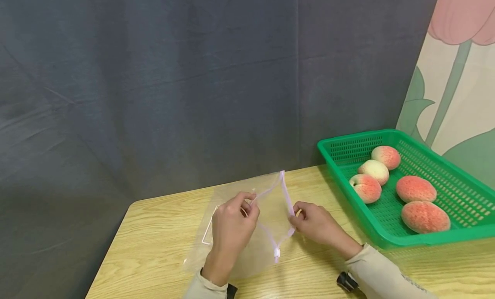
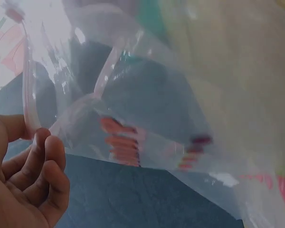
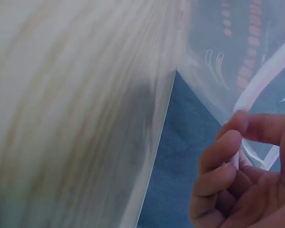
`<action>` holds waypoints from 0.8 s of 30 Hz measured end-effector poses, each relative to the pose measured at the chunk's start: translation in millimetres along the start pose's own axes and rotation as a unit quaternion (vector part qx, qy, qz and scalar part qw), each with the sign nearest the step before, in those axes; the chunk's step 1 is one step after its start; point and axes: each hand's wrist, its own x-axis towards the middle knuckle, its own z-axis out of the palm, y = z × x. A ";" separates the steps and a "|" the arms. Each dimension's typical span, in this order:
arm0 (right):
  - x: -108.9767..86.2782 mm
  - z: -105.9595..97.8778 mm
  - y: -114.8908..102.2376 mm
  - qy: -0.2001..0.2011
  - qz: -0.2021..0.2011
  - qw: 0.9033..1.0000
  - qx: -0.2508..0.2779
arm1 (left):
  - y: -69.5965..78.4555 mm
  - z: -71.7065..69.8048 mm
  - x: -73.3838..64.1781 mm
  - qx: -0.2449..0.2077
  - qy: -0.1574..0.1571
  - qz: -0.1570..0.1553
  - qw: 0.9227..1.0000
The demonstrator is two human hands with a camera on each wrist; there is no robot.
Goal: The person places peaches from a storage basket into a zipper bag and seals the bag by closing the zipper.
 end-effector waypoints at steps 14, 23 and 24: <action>3.6 0.9 1.6 0.010 0.027 1.000 0.009 | 3.8 15.5 -8.1 -0.001 -0.062 0.011 0.998; 3.7 -0.8 -0.1 0.002 0.017 1.000 0.018 | 4.4 16.6 -6.5 0.001 -0.094 -0.063 0.994; 3.4 -1.0 -0.8 -0.004 0.016 1.000 0.020 | 4.6 17.1 -6.0 0.003 -0.097 -0.075 0.992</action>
